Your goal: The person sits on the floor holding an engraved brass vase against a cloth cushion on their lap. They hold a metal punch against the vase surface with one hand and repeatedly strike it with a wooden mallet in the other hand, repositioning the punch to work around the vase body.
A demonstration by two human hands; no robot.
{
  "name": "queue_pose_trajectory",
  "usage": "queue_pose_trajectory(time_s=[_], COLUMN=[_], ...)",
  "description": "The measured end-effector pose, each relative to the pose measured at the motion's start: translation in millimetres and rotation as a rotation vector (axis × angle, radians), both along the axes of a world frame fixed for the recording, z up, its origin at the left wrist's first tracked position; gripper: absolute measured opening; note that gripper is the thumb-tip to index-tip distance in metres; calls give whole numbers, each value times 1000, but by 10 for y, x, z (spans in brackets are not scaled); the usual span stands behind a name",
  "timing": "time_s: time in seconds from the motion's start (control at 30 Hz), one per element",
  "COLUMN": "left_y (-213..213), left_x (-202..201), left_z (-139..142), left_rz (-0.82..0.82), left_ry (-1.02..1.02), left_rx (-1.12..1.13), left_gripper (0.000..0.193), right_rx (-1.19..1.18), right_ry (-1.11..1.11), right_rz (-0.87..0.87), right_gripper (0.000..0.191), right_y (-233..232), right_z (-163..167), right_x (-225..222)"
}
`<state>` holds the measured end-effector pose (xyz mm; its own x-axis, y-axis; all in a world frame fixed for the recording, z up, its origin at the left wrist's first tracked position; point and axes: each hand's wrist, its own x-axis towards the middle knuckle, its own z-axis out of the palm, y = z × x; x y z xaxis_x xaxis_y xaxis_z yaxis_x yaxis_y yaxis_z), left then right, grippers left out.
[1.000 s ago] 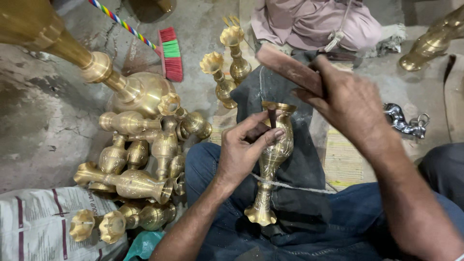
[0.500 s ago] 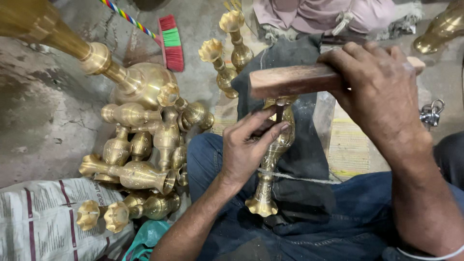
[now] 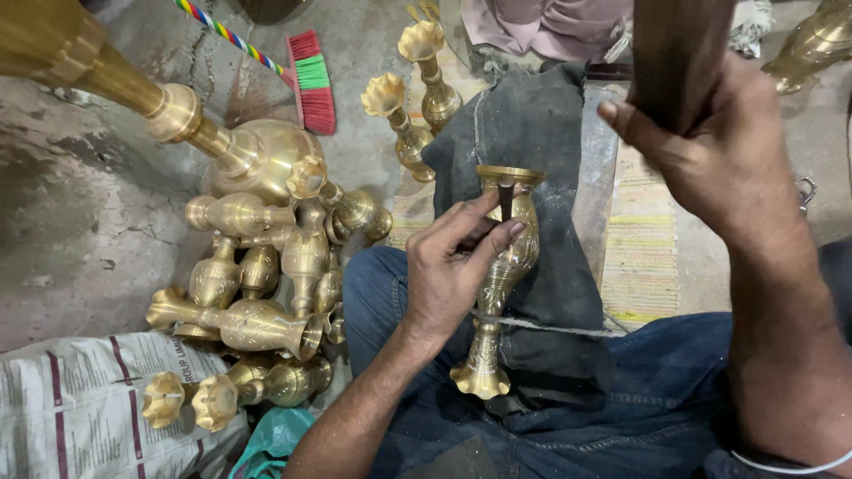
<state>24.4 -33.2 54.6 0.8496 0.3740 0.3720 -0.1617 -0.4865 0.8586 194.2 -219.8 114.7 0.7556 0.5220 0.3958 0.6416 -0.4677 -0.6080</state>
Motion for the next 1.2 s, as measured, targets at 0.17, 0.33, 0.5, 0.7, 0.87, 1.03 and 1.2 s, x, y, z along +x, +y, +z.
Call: queue_pose_trajectory(time_s=[0.17, 0.33, 0.5, 0.7, 0.87, 1.03, 1.2], left_y=[7, 17, 30, 54, 59, 79, 93], left_x=[12, 24, 10, 10, 19, 34, 35], left_z=[-16, -34, -1, 42, 53, 78, 56], left_rz=[-3, -29, -13, -64, -83, -97, -88], left_ry=[-39, -37, 59, 39, 13, 33, 55], left_rx=[11, -2, 16, -16, -1, -20, 12], left_gripper=[39, 39, 41, 42, 39, 39, 42], right_rx=[-471, -375, -250, -238, -214, -146, -153], right_ry=[-551, -438, -184, -208, -256, -260, -19], right_rz=[42, 51, 86, 116, 101, 202, 124], right_gripper=[21, 30, 25, 29, 27, 26, 28], right_y=[-60, -23, -18, -30, 16, 52, 77], right_z=[-11, -20, -52, -124, -171, -224, -280], right_x=[-43, -74, -69, -44, -25, 6, 30])
